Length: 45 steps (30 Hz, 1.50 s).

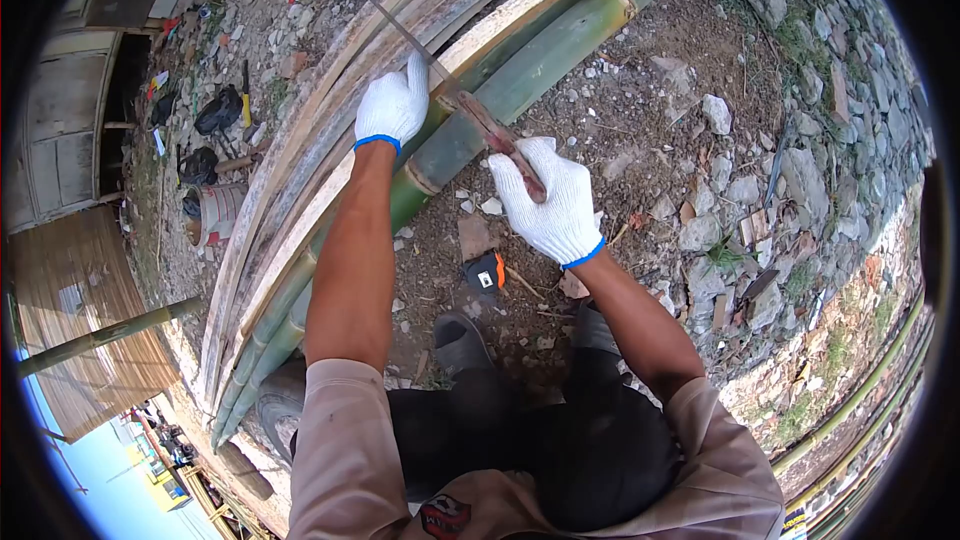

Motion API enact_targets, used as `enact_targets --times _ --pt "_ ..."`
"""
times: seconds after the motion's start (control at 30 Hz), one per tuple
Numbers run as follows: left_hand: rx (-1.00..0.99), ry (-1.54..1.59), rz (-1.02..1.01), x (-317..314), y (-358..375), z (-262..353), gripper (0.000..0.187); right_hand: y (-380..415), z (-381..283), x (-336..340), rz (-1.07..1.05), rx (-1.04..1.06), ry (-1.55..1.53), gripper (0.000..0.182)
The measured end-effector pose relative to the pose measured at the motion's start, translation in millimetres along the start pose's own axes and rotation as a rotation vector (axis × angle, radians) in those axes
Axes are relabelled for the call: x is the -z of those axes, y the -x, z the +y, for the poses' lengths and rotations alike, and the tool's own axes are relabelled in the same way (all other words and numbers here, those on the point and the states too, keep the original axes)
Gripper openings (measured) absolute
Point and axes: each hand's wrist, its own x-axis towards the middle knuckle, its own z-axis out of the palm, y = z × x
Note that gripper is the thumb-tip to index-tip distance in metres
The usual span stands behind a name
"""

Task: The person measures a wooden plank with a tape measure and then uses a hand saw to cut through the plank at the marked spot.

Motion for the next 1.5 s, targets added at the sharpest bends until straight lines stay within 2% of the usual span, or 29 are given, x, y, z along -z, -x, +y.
enact_targets --times 0.17,0.27,0.3,0.33,0.37,0.43,0.57,0.63,0.73,0.83,0.9,1.03,1.13,1.2,1.23,1.3,1.37,1.43,1.47,1.5 --pt "0.02 0.004 -0.014 0 -8 -1 0.089 86 21 53 -0.044 -0.081 0.044 0.017" --pt "0.024 0.014 -0.026 -4 -8 -7 0.088 65 12 49 -0.036 -0.085 0.037 0.016" --pt "0.02 0.025 -0.018 -4 -9 -6 0.088 48 12 37 -0.032 -0.066 0.061 0.016" --pt "0.012 0.025 -0.02 -4 -8 -4 0.088 30 9 24 0.001 0.04 0.051 0.017" --pt "0.016 0.017 -0.011 -3 -6 -2 0.088 14 5 13 -0.013 -0.026 0.007 0.018" --pt "0.02 0.011 -0.002 -3 -9 -4 0.088 -3 13 -5 -0.014 0.024 0.057 0.019" --pt "-0.024 0.013 0.005 0 -15 -2 0.089 45 9 29 -0.027 -0.048 0.002 0.017" --pt "0.022 0.007 0.021 -1 -12 -3 0.09 80 15 50 -0.018 -0.041 0.008 0.015" --pt "0.0 -0.001 0.014 -9 -7 -8 0.09 69 14 43 -0.004 -0.042 0.038 0.016" --pt "-0.064 -0.005 0.041 -9 -7 -5 0.09 4 14 -4 0.005 0.002 -0.006 0.019" --pt "0.003 0.0 0.027 -7 -9 -7 0.09 -22 4 -19 0.051 0.043 -0.031 0.025" --pt "-0.051 -0.009 0.027 -12 -29 -16 0.09 37 15 24 -0.015 -0.013 0.036 0.02" --pt "0.001 -0.015 0.021 -10 -18 -12 0.092 76 25 42 0.01 -0.005 0.004 0.019" --pt "-0.027 0.009 -0.023 -11 -29 -21 0.091 56 24 31 -0.004 -0.02 -0.001 0.02" --pt "-0.061 0.013 -0.043 -13 -29 -25 0.091 32 13 22 -0.009 -0.029 -0.038 0.013" --pt "-0.074 0.003 0.016 -19 -22 -20 0.09 -18 11 -13 0.065 0.051 -0.046 0.023" --pt "-0.079 -0.009 0.083 -13 -23 -19 0.089 -39 4 -27 0.032 0.0 -0.034 0.026" --pt "-0.014 -0.013 -0.009 -7 -28 -21 0.089 -19 7 -13 0.044 0.067 -0.001 0.024" --pt "-0.016 -0.009 -0.005 -7 -30 -21 0.089 6 17 -6 0.019 -0.033 -0.103 0.019" --pt "-0.025 -0.002 0.031 -9 -31 -19 0.089 27 17 15 -0.056 -0.048 0.028 0.02"
